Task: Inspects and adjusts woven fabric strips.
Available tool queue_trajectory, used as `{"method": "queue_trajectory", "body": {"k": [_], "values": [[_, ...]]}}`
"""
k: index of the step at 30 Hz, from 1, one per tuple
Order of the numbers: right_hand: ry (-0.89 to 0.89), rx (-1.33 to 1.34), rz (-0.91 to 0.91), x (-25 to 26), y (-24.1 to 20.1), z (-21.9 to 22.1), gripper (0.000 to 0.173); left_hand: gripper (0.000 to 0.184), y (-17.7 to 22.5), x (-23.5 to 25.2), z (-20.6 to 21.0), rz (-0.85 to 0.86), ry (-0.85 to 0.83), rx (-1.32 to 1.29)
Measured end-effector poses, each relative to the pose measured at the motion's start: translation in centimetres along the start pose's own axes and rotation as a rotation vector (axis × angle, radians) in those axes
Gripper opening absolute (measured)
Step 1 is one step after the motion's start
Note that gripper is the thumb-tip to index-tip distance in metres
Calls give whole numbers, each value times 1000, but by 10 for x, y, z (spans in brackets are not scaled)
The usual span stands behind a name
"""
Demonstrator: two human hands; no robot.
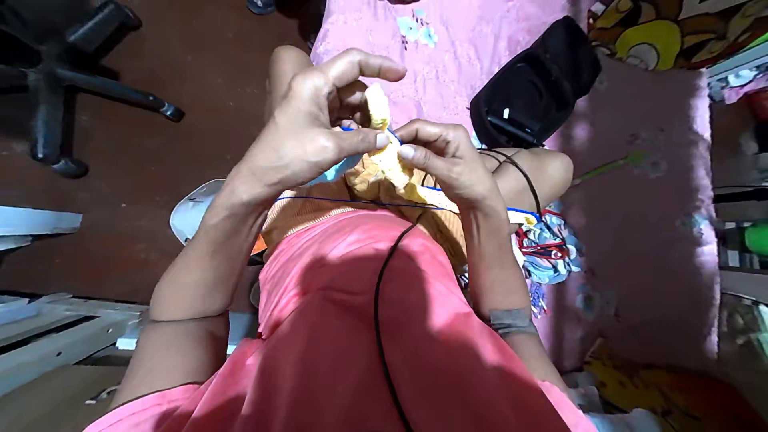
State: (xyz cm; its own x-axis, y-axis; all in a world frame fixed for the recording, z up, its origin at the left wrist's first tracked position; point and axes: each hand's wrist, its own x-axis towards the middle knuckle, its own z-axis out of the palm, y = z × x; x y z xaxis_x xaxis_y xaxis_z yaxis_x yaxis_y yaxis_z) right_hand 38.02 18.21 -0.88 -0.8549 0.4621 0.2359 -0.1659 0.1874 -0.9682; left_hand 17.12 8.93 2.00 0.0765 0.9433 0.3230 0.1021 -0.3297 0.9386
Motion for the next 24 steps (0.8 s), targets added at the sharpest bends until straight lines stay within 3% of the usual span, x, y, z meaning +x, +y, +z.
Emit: {"method": "queue_trajectory", "body": {"k": [7,10,12,14,18,21,24], "values": [[-89,283,-21,-9,-3,-17,16,48,10,17,13,92,-37,-127],[30,306,-45,-25,-10,-12,13,50,9,19,12,72,-117,-140],[101,329,-59,-31,-15,-10,14,51,5,16,7,-37,-214,-167],[120,378,-69,-32,-18,-10,15,42,-2,12,4,-129,-284,-288],[24,491,-109,-14,-14,-16,20,18,-10,5,11,-148,-293,-444],[201,213,-143,-5,-13,-7,25,15,-6,3,26,-187,-259,-531],[403,-118,-156,-22,-17,12,30,13,4,4,32,-145,-41,-494]]}}
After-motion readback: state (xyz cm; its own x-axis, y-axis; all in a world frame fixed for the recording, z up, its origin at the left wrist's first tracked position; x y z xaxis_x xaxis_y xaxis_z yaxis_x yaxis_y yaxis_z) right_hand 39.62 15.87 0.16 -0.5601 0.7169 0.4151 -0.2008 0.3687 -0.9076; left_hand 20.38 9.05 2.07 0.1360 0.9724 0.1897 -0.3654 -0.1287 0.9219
